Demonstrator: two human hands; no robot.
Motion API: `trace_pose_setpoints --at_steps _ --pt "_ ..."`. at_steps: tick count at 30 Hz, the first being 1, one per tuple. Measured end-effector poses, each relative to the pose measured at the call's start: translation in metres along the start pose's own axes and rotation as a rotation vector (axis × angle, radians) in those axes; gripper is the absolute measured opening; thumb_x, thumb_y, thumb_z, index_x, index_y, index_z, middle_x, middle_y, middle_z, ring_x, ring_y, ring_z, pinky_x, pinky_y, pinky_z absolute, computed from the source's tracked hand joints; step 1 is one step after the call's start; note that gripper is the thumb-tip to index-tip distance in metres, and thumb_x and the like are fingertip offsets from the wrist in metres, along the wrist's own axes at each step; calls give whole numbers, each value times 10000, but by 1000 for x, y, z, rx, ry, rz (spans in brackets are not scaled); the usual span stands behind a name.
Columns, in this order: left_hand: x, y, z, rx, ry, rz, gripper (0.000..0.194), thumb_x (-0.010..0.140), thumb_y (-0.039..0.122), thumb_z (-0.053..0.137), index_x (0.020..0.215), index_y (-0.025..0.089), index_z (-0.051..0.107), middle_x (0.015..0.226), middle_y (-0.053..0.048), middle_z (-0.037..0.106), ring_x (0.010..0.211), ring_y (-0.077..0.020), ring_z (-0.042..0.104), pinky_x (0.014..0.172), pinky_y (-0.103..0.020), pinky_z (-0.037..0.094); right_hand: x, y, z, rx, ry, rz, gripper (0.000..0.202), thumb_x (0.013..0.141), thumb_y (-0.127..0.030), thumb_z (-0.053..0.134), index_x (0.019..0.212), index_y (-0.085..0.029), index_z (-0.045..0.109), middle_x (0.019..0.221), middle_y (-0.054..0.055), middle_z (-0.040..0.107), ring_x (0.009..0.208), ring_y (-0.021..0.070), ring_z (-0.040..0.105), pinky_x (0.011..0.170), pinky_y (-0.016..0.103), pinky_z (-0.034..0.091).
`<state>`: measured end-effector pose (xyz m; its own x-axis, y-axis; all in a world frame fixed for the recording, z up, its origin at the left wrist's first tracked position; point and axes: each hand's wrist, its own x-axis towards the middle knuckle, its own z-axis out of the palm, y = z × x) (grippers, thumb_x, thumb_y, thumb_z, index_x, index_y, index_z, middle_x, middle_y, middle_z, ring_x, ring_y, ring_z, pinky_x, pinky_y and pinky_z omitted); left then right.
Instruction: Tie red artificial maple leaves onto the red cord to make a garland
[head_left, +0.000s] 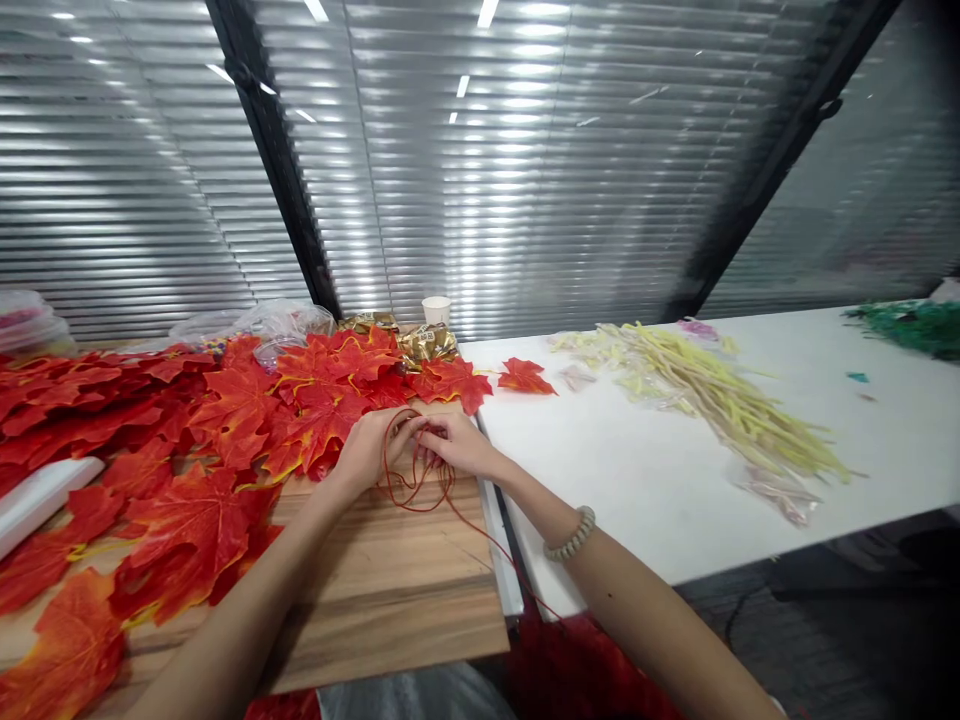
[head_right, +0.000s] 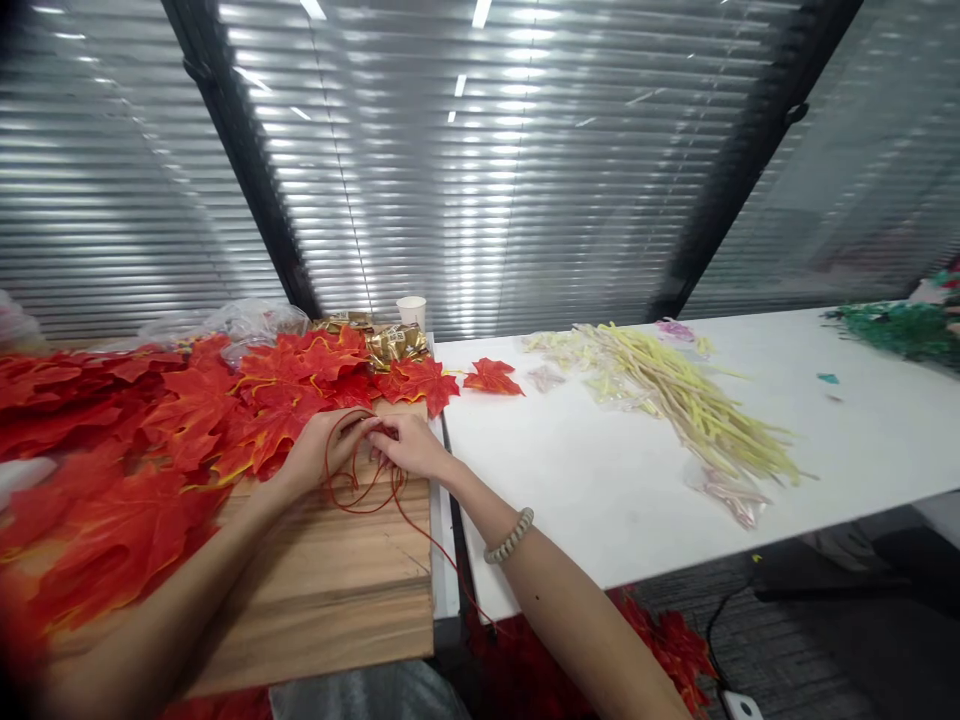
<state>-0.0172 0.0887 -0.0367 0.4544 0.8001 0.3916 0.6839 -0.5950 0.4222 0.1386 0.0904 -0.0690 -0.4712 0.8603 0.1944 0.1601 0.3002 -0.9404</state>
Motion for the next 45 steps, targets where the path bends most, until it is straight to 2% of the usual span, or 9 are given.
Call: trace_pose_setpoints --at_steps 5,11,16,21,26,33,37,41,45 --pt "1 4 -5 -133 132 -67 385 827 441 428 750 134 648 689 -50 656 609 -139 549 602 -215 404 -2 -10 -3 61 76 -47 196 826 -292 474 753 -150 587 624 -7 551 492 84 511 459 192 414" --pt "4 3 -8 -217 227 -223 407 726 508 546 791 131 684 683 -42 663 596 -142 539 549 -217 391 0 -15 -5 162 199 -17 260 804 -371 494 801 -133 597 598 -13 537 460 71 486 439 180 387" --pt "5 2 -3 -447 216 -286 393 686 500 594 762 121 660 668 -40 643 591 -139 537 537 -218 403 0 -14 -4 206 189 -27 306 788 -429 506 751 -134 577 590 -13 533 461 66 473 456 182 386" --pt "5 6 -6 -578 119 -229 359 739 473 552 786 124 623 742 -44 645 701 -165 569 658 -251 447 -1 -18 -3 196 156 -63 357 796 -475 487 684 -140 541 545 -25 495 478 72 460 482 190 388" --pt "3 11 -13 -454 -4 -90 320 801 433 473 844 144 603 800 -44 648 754 -175 584 700 -260 445 -2 -18 -5 106 120 -85 379 798 -506 469 677 -155 541 504 -44 434 454 73 413 458 192 358" --pt "-4 16 -15 62 27 -31 248 859 370 383 895 189 548 778 -14 630 661 -147 566 592 -228 374 -3 -20 -4 170 33 -108 399 826 -521 414 663 -167 499 465 -54 421 424 75 410 471 201 356" --pt "-4 13 -10 33 151 -56 249 847 386 410 830 172 535 723 -10 602 600 -125 517 563 -215 355 -3 -18 -3 263 19 -93 394 844 -509 388 767 -158 551 428 -65 421 387 68 388 440 192 327" --pt "-2 11 -7 -46 156 -2 214 840 342 439 803 160 545 709 -3 582 563 -105 462 556 -205 345 -3 -16 -4 296 31 -96 381 813 -506 452 736 -151 566 419 -67 425 370 57 364 409 184 300" --pt "-2 10 -7 -120 134 19 245 868 333 389 862 159 562 739 -12 599 577 -104 474 569 -203 348 -1 -21 -10 453 212 -92 362 774 -506 515 660 -163 530 394 -78 390 357 57 345 414 196 319"
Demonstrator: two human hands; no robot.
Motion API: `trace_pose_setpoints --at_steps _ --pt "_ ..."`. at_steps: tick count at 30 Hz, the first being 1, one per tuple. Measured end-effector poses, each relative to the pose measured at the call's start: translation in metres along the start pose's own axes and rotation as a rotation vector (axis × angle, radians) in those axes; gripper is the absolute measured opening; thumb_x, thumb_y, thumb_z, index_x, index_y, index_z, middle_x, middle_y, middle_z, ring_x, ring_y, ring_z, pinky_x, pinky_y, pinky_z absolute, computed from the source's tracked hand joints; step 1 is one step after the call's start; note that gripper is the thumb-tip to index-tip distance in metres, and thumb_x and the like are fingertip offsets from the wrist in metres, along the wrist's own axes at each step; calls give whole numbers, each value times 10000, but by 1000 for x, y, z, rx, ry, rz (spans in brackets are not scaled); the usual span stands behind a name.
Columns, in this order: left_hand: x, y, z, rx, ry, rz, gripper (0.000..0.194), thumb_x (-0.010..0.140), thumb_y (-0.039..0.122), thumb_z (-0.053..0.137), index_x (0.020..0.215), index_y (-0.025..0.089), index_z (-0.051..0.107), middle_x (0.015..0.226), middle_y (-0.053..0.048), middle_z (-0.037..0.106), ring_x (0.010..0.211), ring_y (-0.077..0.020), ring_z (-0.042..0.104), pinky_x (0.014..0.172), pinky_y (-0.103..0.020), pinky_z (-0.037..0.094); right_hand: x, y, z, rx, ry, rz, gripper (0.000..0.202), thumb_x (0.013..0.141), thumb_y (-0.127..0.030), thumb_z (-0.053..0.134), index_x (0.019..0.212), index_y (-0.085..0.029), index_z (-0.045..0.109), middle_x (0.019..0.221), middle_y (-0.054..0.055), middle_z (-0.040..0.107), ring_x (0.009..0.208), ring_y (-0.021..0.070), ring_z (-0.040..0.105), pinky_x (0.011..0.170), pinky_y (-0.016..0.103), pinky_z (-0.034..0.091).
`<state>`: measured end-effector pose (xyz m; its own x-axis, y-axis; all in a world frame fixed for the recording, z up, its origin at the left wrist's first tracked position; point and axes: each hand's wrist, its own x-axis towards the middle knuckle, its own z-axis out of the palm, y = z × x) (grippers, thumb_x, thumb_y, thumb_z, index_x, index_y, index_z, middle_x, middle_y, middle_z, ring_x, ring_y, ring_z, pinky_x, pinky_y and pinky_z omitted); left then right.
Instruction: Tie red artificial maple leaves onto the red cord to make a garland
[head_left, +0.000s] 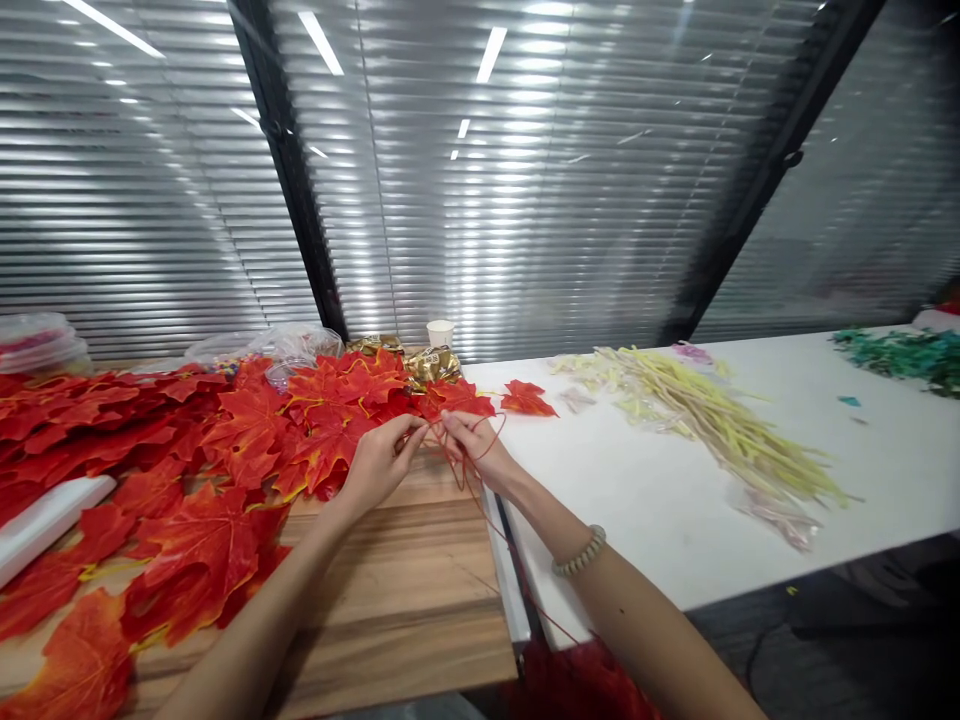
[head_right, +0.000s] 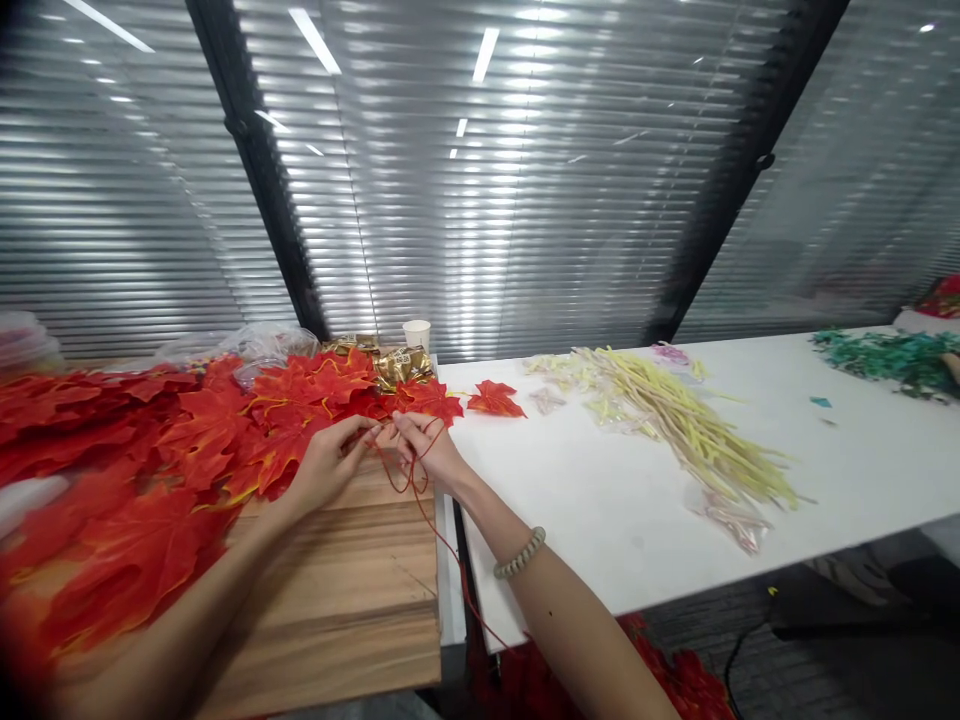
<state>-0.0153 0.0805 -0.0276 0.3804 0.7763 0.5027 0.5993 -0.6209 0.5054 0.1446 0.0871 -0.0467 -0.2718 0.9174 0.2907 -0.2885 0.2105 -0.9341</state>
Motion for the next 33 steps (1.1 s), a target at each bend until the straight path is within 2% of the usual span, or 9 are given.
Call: trace_pose_setpoints --at_steps 3,7,11,15,23,28,33 --pt "-1 -1 1 15 -17 -7 273 878 340 364 823 162 564 692 -9 592 571 -108 488 568 -204 343 5 -8 -8 205 169 -48 322 751 -473 569 643 -175 518 370 -92 336 346 54 313 403 196 305" --pt "-1 -6 2 123 -41 -23 289 878 340 355 747 171 551 637 -6 572 562 -120 506 549 -206 323 10 -20 -26 454 283 -71 270 735 -414 621 637 -185 518 365 -93 300 362 58 319 382 186 284" --pt "-1 -12 4 189 -50 11 342 887 364 331 643 173 476 561 13 502 521 -111 479 525 -205 297 12 -26 -41 636 299 -55 233 790 -341 588 638 -179 517 372 -96 268 368 49 306 392 162 307" --pt "-1 -15 2 245 -11 -29 361 887 400 329 620 180 432 533 22 467 494 -109 452 505 -206 270 10 -28 -43 757 254 -67 221 832 -308 545 658 -173 522 386 -97 243 378 42 300 414 140 331" --pt "-1 -13 -5 348 -5 -53 389 891 425 316 611 180 429 537 4 511 499 -124 483 510 -219 245 9 -28 -46 784 225 -140 183 845 -254 527 677 -185 510 412 -98 243 390 40 326 444 136 363" --pt "-1 -17 -6 435 -21 -47 395 884 435 336 611 177 458 563 -14 574 518 -139 510 501 -227 213 12 -25 -75 724 363 -174 207 846 -264 516 654 -196 481 401 -106 268 376 49 351 444 161 383" --pt "-1 -21 -10 430 47 -31 439 886 429 332 549 169 438 487 -3 520 431 -109 428 484 -233 186 10 -20 -110 762 487 -242 204 837 -262 528 655 -193 465 385 -122 295 362 36 371 425 145 388"
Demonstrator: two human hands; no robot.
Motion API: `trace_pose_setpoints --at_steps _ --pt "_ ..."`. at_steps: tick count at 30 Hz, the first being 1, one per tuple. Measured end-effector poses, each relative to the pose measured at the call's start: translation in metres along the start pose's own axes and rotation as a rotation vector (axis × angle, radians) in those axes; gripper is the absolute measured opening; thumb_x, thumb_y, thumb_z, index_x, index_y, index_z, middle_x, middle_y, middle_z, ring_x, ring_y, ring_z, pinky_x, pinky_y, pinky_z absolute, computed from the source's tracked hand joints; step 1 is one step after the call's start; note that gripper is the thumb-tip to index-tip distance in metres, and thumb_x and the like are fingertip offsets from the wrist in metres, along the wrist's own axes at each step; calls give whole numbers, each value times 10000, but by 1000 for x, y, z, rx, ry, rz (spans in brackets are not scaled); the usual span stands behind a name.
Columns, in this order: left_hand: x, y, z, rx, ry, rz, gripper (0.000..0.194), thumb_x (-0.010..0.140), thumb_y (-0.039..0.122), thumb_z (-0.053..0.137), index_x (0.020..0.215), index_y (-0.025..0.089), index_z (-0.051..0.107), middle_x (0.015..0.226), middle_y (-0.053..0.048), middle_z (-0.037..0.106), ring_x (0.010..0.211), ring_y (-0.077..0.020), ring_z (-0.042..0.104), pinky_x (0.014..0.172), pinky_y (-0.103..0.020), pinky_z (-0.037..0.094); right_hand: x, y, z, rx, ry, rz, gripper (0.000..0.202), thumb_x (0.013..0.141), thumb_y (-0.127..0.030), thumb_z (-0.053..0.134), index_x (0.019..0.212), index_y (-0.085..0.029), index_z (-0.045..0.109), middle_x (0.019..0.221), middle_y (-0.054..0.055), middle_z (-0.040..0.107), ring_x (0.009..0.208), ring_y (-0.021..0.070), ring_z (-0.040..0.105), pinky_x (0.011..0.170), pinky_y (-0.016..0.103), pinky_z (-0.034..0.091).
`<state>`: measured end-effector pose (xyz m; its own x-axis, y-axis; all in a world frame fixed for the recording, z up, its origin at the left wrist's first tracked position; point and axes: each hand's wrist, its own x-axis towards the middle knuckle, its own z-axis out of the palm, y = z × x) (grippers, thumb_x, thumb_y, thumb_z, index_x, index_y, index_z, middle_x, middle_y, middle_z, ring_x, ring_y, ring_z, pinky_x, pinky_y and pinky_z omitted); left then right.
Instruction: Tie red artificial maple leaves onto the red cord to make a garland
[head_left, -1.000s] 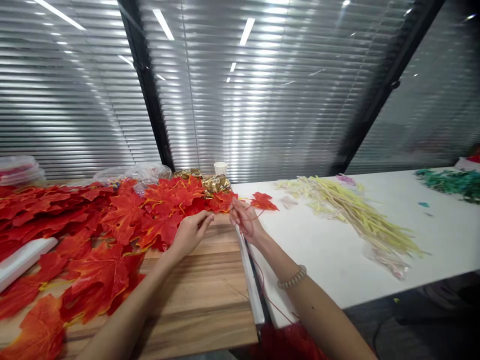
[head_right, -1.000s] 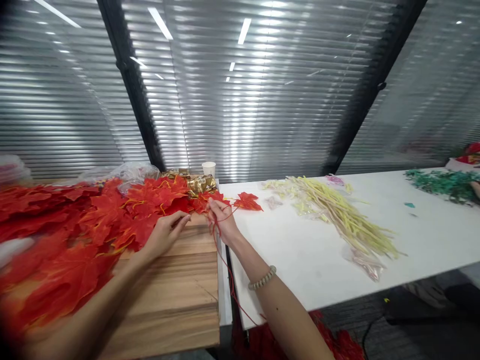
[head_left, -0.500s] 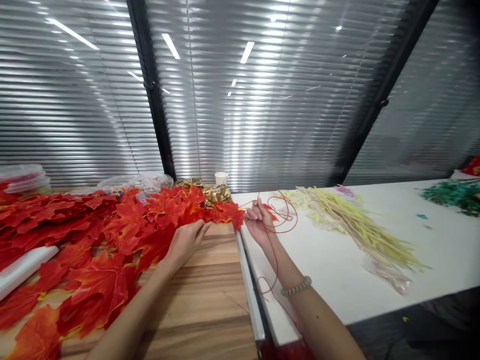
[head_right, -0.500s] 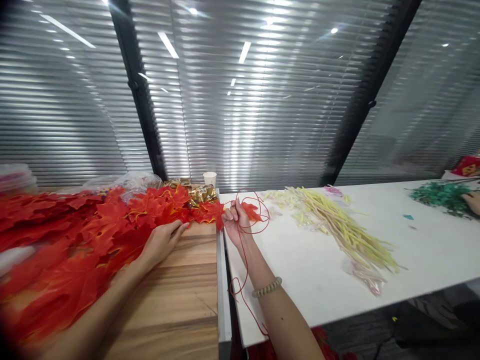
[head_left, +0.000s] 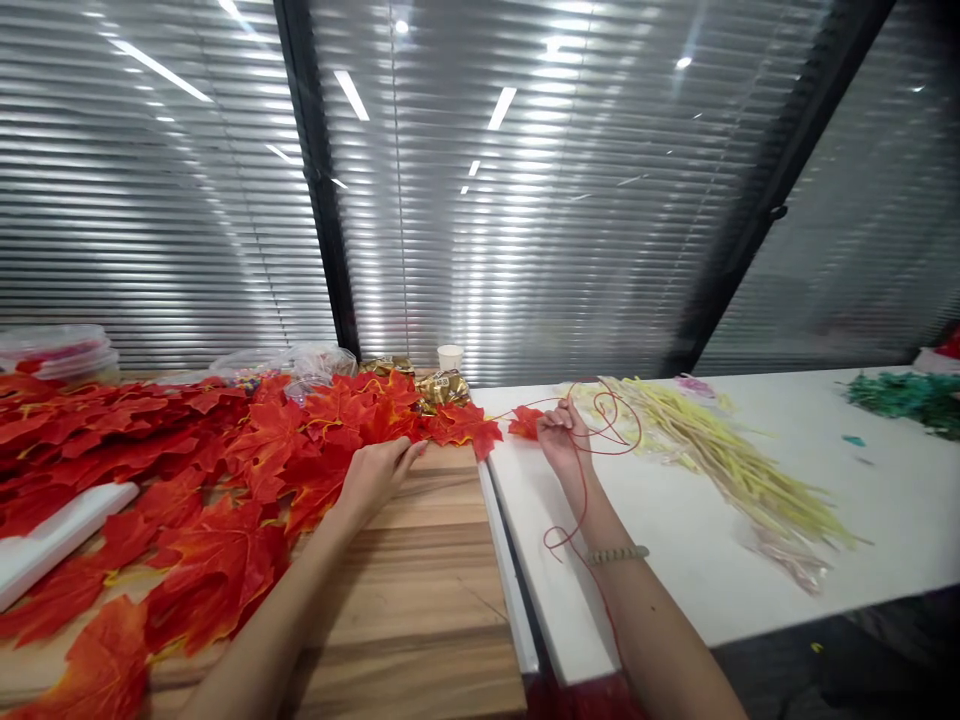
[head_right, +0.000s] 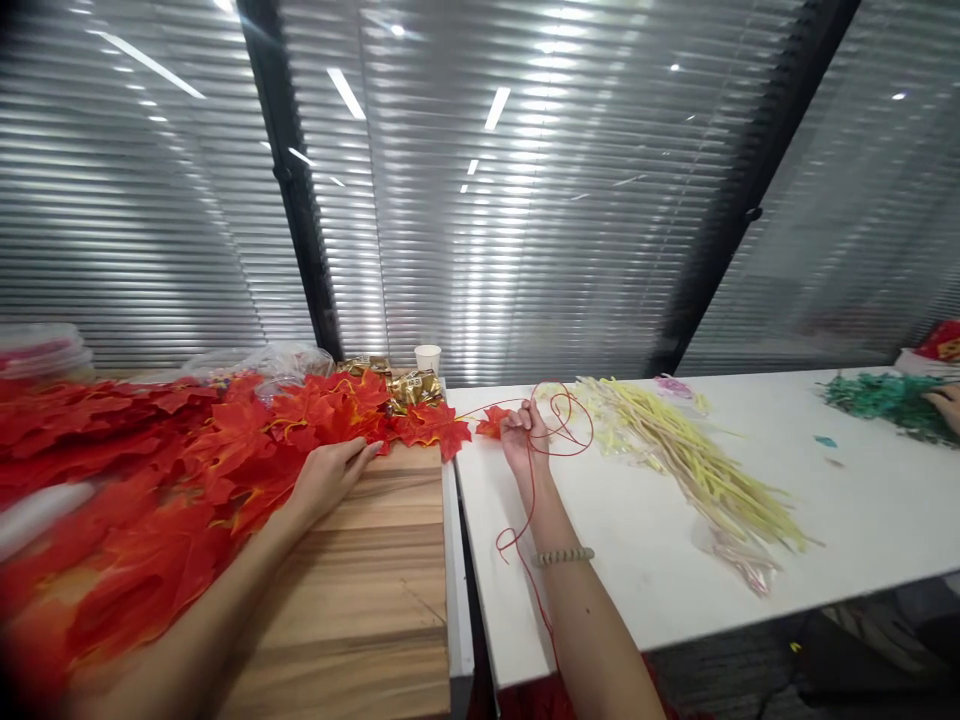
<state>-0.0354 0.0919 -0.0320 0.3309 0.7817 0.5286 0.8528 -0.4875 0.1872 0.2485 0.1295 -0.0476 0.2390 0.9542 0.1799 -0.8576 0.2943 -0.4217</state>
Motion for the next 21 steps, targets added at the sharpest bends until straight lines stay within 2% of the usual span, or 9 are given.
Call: trace_pose_setpoints --at_steps 6,10,13,15,18,21 --pt "-1 -11 2 27 21 106 433 885 423 348 560 164 468 500 -11 544 444 -108 446 483 -234 184 8 -9 -11 141 5 18 183 838 -236 528 676 -174 469 381 -128 332 371 18 418 430 122 402" --pt "-1 -11 2 25 2 194 427 888 422 346 579 164 490 525 -19 571 471 -113 480 489 -230 210 10 -34 -14 268 -64 -123 170 828 -207 540 676 -174 470 414 -123 403 392 17 456 437 124 423" --pt "-2 -9 1 1 0 216 435 896 408 328 573 165 489 515 -15 564 462 -109 475 486 -229 221 13 -52 -23 320 -5 -218 190 843 -180 506 656 -171 476 522 -87 535 460 14 523 454 109 449" --pt "-2 -8 1 -15 -2 217 432 895 403 330 575 166 496 513 -13 559 462 -108 474 484 -226 227 16 -55 -27 281 96 -238 212 858 -176 472 647 -169 491 655 -34 624 563 26 586 493 109 477" --pt "-2 -9 0 -29 15 187 423 893 394 342 576 165 502 513 -14 555 456 -105 467 483 -221 234 17 -44 -20 74 214 -338 236 852 -237 478 628 -169 506 835 42 671 785 81 634 588 148 511" --pt "-1 -10 1 -38 39 172 420 894 380 345 567 163 496 509 -15 549 450 -103 454 487 -221 240 11 -20 1 -156 168 -389 196 807 -295 542 655 -174 515 941 54 665 856 121 631 640 198 514"
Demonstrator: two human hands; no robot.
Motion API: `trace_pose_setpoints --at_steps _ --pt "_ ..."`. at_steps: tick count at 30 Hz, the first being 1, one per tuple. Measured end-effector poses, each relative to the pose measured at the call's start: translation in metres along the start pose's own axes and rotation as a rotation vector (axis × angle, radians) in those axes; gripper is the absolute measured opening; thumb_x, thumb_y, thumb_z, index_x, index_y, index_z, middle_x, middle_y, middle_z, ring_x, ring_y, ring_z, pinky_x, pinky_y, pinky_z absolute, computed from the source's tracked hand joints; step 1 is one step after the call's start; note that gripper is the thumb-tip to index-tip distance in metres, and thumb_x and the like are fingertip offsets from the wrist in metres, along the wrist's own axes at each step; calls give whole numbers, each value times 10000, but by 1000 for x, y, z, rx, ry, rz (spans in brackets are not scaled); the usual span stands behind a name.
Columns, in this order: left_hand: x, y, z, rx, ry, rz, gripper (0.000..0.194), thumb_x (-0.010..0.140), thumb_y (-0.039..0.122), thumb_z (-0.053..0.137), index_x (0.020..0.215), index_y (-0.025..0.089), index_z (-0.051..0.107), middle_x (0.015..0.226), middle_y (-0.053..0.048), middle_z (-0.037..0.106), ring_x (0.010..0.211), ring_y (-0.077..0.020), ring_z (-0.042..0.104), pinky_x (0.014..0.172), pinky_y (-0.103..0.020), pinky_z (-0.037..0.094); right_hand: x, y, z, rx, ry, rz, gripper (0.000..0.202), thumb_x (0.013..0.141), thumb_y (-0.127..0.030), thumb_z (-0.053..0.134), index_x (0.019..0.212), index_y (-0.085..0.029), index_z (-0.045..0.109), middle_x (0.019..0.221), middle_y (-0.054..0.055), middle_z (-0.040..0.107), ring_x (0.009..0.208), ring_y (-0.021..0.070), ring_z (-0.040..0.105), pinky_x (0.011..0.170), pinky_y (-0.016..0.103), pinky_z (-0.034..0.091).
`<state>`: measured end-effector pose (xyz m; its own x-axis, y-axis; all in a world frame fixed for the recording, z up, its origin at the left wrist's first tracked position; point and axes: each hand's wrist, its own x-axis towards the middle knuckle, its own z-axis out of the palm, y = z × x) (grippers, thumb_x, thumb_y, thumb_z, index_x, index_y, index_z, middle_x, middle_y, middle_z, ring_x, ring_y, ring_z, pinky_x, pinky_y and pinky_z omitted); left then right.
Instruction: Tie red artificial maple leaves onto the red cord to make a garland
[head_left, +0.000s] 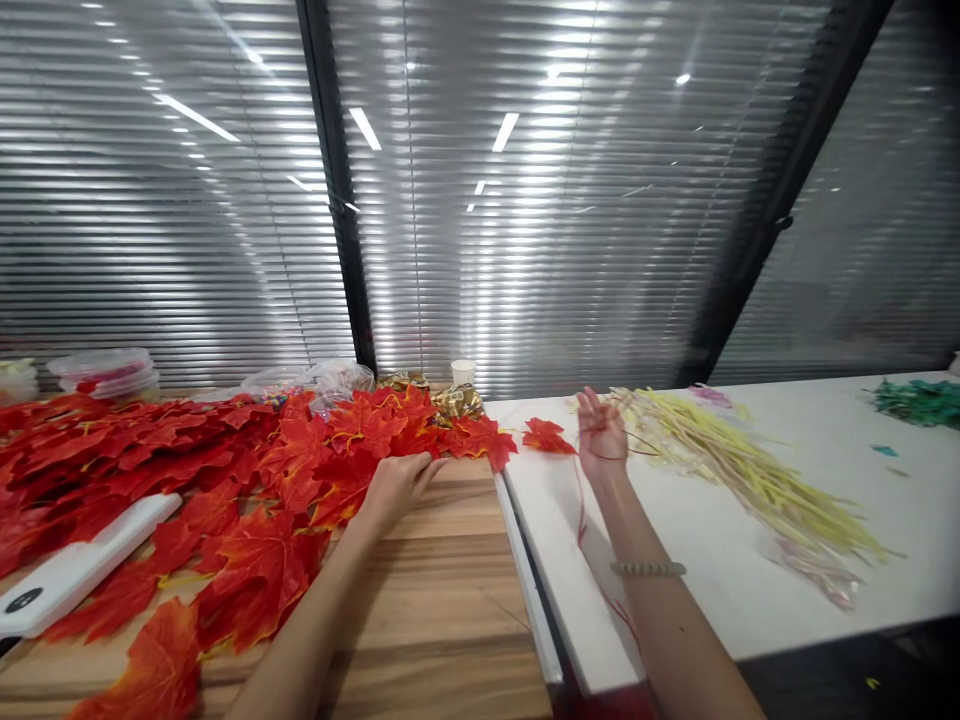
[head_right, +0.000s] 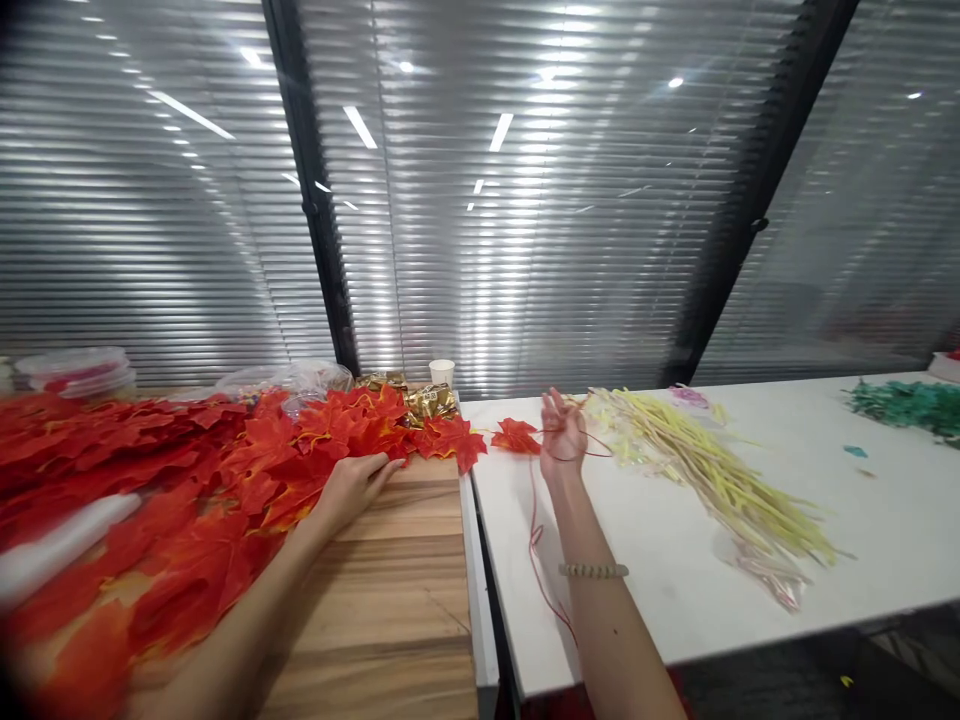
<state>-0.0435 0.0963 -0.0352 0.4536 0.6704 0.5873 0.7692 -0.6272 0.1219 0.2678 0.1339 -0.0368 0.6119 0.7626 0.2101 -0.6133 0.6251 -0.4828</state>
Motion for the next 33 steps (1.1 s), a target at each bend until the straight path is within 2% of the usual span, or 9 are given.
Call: trace_pose_setpoints --at_steps 3,6,8,12,19,25,33 --pt "0 1 1 -5 3 -1 417 897 366 340 565 162 488 509 -15 543 446 -100 443 490 -222 242 -25 15 21 -123 -131 84 155 736 -329 620 743 -199 536 972 27 658 821 144 637 594 224 512" --pt "0 4 0 -9 -4 -8 419 899 356 329 561 160 481 506 -16 535 443 -98 435 491 -222 239 -46 27 30 -227 -194 153 236 693 -386 655 715 -184 535 811 30 675 619 120 623 491 201 470" --pt "0 5 0 -3 1 -17 423 896 357 331 550 160 475 499 -16 529 438 -97 427 490 -223 232 -56 35 31 -260 -216 189 268 682 -410 659 687 -173 533 688 13 654 509 85 569 453 181 433" --pt "-1 4 1 13 46 -49 425 892 361 338 537 161 459 487 -7 506 430 -92 408 488 -224 223 -67 46 30 -295 -304 253 285 689 -432 646 675 -171 531 608 -19 599 457 64 504 453 185 412" --pt "-1 4 6 20 88 -69 414 888 360 351 534 163 438 465 11 450 416 -83 359 479 -223 221 -76 54 27 -539 -449 169 324 742 -496 558 703 -176 541 578 5 601 442 100 502 427 213 387" --pt "-1 9 3 -48 91 -67 412 882 350 360 520 164 423 458 22 407 418 -78 319 473 -216 238 -75 55 23 -574 -423 113 320 757 -492 538 696 -178 535 554 0 581 442 104 496 428 214 385" --pt "-2 14 -6 -110 17 -23 353 870 351 360 590 163 465 514 13 461 463 -89 399 505 -206 276 -70 57 20 -587 -285 132 327 734 -498 544 690 -174 532 513 -16 561 414 92 472 414 206 373"
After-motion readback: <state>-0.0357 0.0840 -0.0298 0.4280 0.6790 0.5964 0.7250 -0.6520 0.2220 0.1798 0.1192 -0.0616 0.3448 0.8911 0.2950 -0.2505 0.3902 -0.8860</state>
